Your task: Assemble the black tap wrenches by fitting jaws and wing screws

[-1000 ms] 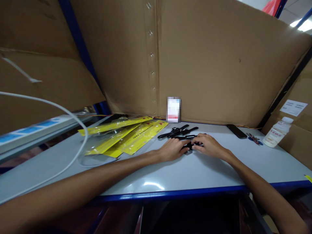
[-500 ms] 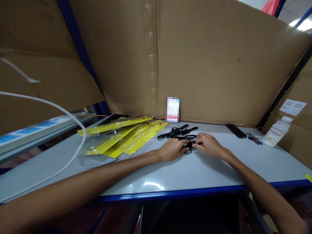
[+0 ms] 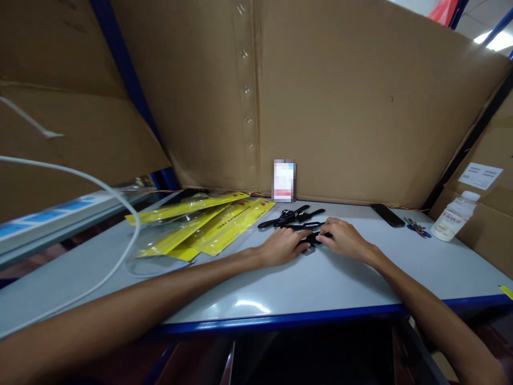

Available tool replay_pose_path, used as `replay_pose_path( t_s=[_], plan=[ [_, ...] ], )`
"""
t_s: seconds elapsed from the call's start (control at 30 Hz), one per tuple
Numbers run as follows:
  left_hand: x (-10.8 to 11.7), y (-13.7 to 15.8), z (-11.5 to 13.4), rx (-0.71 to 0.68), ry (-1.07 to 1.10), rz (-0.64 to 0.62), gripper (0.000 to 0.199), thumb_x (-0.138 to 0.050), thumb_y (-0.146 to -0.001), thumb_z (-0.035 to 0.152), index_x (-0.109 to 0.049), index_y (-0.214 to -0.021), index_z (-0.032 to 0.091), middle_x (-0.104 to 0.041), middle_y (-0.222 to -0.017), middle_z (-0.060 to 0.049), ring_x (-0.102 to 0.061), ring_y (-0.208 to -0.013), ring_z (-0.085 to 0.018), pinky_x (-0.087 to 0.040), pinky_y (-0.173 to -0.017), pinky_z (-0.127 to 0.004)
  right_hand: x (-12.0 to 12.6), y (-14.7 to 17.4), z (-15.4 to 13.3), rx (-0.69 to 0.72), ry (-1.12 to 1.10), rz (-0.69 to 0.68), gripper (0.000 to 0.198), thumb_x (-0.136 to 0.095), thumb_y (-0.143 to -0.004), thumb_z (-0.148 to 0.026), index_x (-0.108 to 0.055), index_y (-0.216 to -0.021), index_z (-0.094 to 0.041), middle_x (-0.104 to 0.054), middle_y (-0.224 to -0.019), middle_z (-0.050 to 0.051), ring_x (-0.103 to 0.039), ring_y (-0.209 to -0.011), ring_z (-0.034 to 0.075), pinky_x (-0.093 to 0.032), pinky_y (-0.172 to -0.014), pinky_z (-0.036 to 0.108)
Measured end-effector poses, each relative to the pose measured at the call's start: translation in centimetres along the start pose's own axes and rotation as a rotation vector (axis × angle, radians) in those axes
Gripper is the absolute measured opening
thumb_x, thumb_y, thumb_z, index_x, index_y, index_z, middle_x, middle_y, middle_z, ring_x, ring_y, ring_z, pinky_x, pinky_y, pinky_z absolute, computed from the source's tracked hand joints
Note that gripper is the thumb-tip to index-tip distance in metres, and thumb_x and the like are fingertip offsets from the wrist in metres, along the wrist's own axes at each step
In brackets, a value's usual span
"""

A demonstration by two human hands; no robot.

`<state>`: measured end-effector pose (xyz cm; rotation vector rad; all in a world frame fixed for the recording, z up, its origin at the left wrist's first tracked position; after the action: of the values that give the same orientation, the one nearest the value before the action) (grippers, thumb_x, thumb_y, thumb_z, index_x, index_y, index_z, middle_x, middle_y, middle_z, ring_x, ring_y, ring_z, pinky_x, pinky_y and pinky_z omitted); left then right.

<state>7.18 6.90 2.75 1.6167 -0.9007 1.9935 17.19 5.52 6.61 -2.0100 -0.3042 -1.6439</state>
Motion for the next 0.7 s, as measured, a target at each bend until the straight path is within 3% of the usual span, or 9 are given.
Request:
replay_pose_path(
  t_s=[0.1,0.47,0.7],
  plan=[
    [-0.1,0.0,-0.1,-0.008,0.022,0.007,0.040,-0.048,-0.099,0.036,-0.059,-0.135,0.022,-0.076,-0.095,-0.011,-0.072,-0.080,-0.028,-0.053,-0.074,-0.035,-0.2,0.0,-0.5,0.062,-0.063,-0.022,0.016,-0.062,-0.094,-0.028,-0.073,-0.105,-0.023,-0.065,-0.101,0.005,-0.059,-0.089,0.017,-0.040,-0.077,0.028],
    [0.2,0.1,0.3,-0.030,0.015,0.023,0.037,-0.049,-0.099,0.035,-0.061,-0.132,0.022,-0.075,-0.084,-0.009,-0.070,-0.073,-0.027,-0.050,-0.070,-0.034,-0.3,-0.1,-1.0,0.090,-0.113,-0.020,0.010,-0.065,-0.092,-0.024,-0.074,-0.094,-0.024,-0.065,-0.100,0.004,-0.059,-0.091,0.017,-0.040,-0.079,0.028],
    [0.0,0.0,0.0,-0.015,0.012,0.027,0.041,-0.050,-0.098,0.036,-0.059,-0.135,0.023,-0.074,-0.085,-0.010,-0.070,-0.074,-0.028,-0.051,-0.071,-0.035,-0.2,-0.1,0.1,-0.116,-0.022,0.023,0.014,-0.065,-0.092,-0.031,-0.069,-0.100,-0.021,-0.067,-0.082,0.002,-0.056,-0.073,0.016,-0.031,-0.064,0.027]
  ],
)
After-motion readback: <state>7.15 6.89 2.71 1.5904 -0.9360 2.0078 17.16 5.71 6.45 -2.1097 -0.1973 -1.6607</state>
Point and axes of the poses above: each hand's wrist, its own y-axis away from the middle knuckle, its own x-axis out of the back of the hand, z = x × y, the point moved 10 cm from there along -y, towards the middle knuckle
